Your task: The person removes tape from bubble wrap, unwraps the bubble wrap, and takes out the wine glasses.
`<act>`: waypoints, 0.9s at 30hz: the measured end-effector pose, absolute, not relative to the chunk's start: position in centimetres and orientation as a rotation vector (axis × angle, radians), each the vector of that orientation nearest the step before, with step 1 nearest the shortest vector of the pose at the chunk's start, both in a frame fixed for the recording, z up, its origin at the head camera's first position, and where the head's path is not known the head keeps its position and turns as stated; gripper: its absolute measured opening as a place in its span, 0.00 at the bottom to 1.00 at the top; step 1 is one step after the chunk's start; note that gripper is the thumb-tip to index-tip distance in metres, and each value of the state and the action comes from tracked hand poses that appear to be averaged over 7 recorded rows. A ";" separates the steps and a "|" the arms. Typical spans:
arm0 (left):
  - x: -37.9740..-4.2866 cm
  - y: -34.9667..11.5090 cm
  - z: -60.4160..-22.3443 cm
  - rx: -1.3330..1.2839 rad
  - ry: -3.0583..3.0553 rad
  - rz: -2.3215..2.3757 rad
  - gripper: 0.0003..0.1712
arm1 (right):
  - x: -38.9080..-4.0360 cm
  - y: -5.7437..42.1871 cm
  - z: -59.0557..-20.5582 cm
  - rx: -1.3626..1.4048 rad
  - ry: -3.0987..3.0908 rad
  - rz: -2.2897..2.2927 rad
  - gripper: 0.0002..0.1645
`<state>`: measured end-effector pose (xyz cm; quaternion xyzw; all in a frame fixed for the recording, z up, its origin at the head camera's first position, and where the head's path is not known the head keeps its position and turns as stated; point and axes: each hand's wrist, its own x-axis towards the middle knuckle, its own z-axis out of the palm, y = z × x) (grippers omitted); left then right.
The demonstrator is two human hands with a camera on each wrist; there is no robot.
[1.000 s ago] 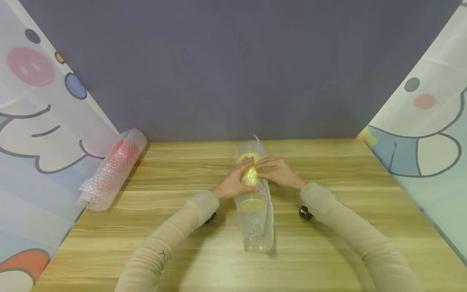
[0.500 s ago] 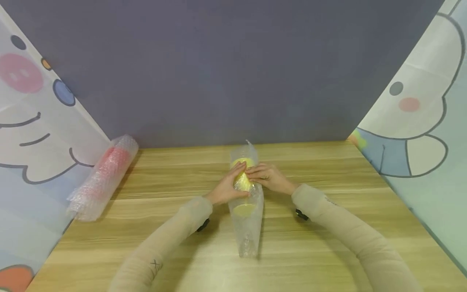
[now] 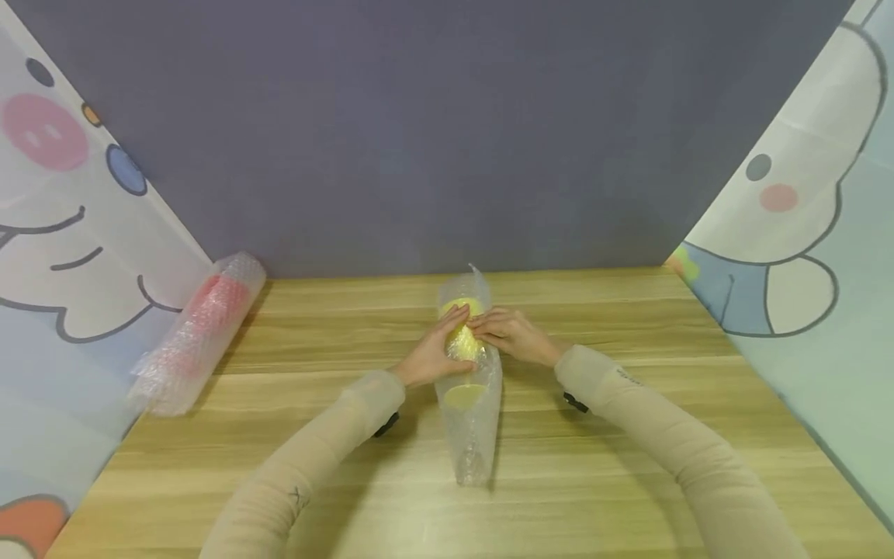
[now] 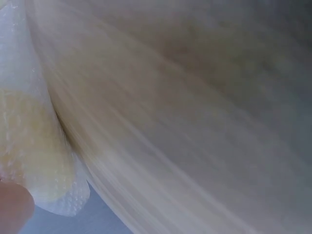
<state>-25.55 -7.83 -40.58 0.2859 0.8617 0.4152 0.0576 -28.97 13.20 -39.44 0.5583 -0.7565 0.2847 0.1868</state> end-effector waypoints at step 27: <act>-25.7 -7.2 -40.6 0.830 2.606 1.256 0.57 | -28.5 13.0 -39.4 1.099 -2.515 1.423 0.09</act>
